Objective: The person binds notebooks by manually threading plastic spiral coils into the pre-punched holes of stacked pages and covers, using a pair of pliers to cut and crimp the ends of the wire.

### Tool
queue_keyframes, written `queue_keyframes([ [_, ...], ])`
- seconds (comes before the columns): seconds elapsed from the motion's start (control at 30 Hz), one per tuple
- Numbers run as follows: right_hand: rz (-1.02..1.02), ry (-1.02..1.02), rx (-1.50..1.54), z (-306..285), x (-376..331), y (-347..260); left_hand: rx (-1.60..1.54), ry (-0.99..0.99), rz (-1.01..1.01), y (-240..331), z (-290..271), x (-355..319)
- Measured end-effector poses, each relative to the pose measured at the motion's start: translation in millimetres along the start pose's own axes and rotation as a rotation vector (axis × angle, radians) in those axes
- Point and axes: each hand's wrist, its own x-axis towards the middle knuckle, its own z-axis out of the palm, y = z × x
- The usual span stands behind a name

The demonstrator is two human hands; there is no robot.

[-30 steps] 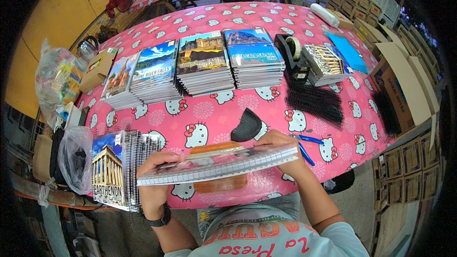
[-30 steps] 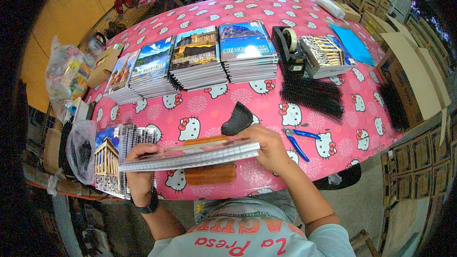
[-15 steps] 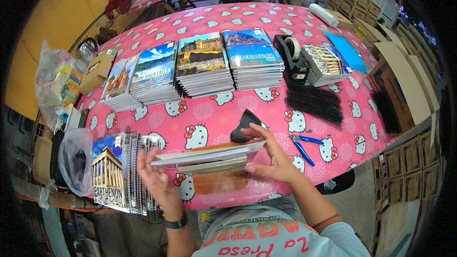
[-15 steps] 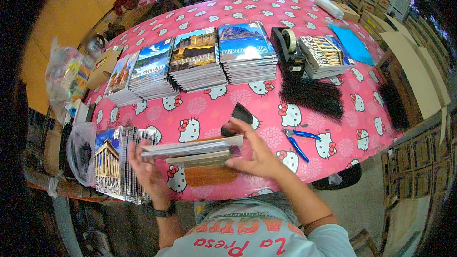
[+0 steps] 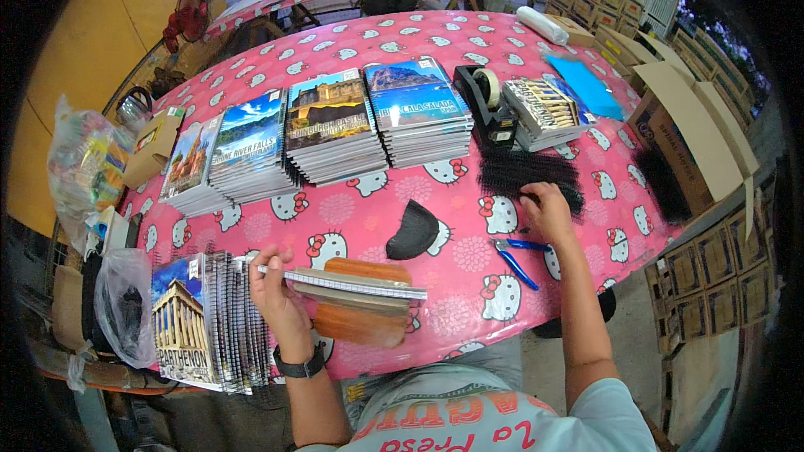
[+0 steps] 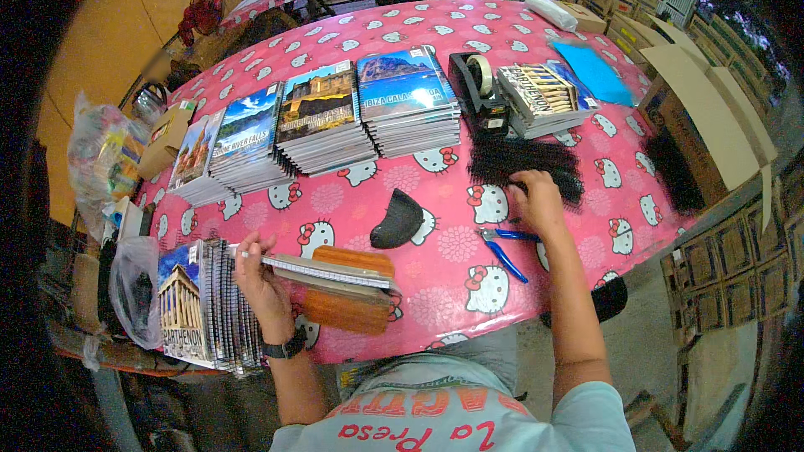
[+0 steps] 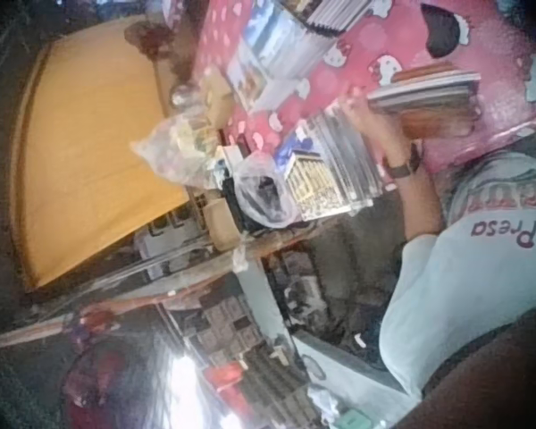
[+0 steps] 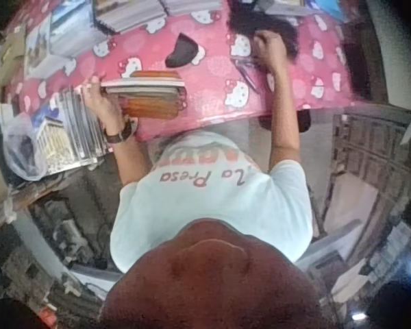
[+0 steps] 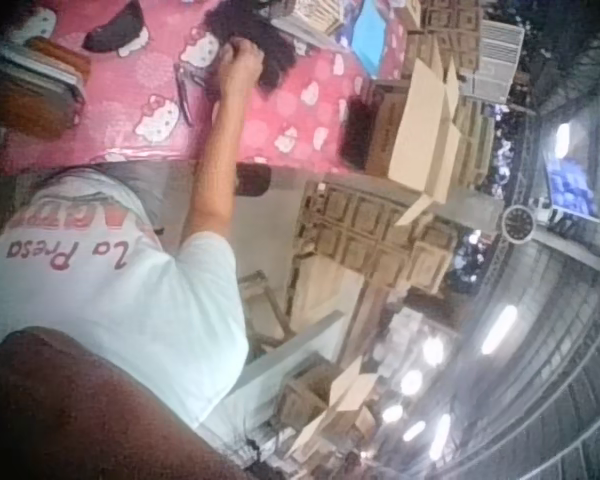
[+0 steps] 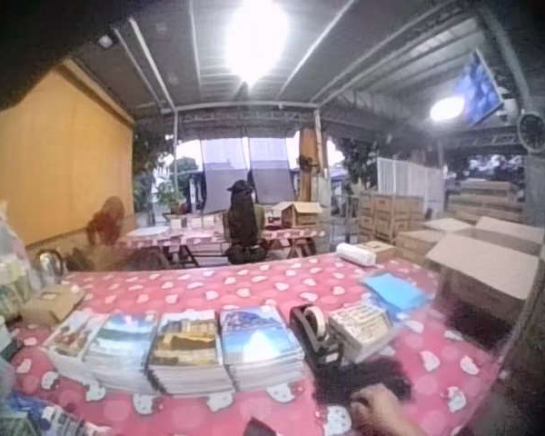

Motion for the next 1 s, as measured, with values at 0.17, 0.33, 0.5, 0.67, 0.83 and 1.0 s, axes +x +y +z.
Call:
queue_keyframes([
  [0.17, 0.031, -0.19, -0.124, 16, -6, -3, -0.001, -0.049, -0.004, 3, -14, 1],
  [0.33, -0.133, -0.136, -0.135, 20, -6, 1, 0.422, 0.07, 0.323, 22, 19, -16],
  [0.5, -0.119, 0.075, 0.031, -5, 4, -22, 1.02, -0.276, 0.635, 27, 40, -66],
  [0.67, -0.087, 0.15, 0.379, -64, 0, -97, 1.177, -0.481, 0.518, 19, 59, -76],
  [0.83, -0.372, -0.488, 0.514, -95, -34, -152, 1.119, -0.446, 0.677, 15, 72, -77],
  [1.0, -0.274, -0.505, 0.717, -62, -54, -167, 1.159, -0.539, 0.663, 5, 79, -75],
])
